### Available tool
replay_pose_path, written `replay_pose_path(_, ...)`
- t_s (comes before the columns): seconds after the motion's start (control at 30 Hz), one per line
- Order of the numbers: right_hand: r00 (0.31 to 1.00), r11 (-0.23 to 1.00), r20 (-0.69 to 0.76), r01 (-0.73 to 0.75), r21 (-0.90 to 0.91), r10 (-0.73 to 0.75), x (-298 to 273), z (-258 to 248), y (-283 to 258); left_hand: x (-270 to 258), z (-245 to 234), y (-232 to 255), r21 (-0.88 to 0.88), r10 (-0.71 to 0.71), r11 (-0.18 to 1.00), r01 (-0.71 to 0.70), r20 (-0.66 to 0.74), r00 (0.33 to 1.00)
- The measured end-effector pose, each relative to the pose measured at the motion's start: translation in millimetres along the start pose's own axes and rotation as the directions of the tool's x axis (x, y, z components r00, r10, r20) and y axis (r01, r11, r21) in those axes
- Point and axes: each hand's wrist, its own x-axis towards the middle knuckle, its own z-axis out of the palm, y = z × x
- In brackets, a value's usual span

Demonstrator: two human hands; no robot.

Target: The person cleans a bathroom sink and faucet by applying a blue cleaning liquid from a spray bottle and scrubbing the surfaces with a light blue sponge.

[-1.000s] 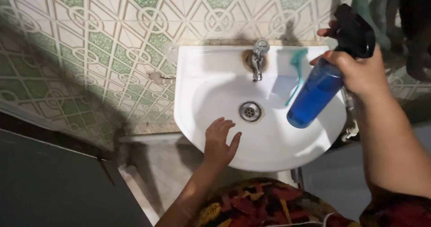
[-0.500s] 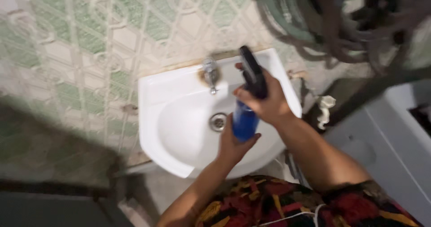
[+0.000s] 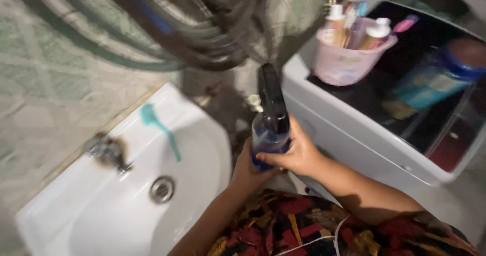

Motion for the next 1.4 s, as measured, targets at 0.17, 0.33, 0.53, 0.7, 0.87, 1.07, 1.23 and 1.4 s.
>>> replay_pose_path(0.17, 0.979, 0.999, -0.206, -0.020, -0.050, 0.009, -45, -90, -15, 42, 56, -3, -0.129, -0.016, 0.990, 0.059, 0.315, 0.949)
replay_pose_path(0.33, 0.890, 0.991, -0.455, -0.032, -0.128, -0.030, -84, -154, -64, 66, 92, -9, -0.034, 0.219, 0.975, -0.221, 0.343, 0.913)
replay_pose_path(0.53, 0.782, 0.952, -0.603, -0.043, -0.302, -0.156, -121, -202, -98, 124, 150, -16, 0.067, 0.259, 0.939, -0.337, 0.509, 0.821)
replay_pose_path(0.7, 0.637, 0.940, -0.753, -0.130, -0.317, -0.165, -138, -232, -102, 181, 237, -22, 0.042, 0.416, 0.878, -0.476, 0.426, 0.804)
replay_pose_path(0.87, 0.585, 0.877, -0.748, -0.124, -0.464, -0.312, -145, -256, -91, 204, 295, -10, 0.057, 0.407, 0.905, -0.421, 0.169, 0.898)
replay_pose_path(1.07, 0.613, 0.864, -0.717, -0.108, -0.492, -0.332, -146, -276, -74, 225, 318, -8, 0.080, 0.314, 0.943, -0.322, 0.102, 0.944)
replay_pose_path(1.23, 0.609, 0.905, -0.740, -0.085, -0.417, -0.285, -144, -283, -59, 257, 324, -24, 0.081, 0.294, 0.951, -0.298, 0.058, 0.954)
replay_pose_path(1.4, 0.603, 0.891, -0.742, -0.108, -0.440, -0.293, -135, -290, -45, 304, 339, -40, 0.097, 0.307, 0.947, -0.307, 0.017, 0.952)
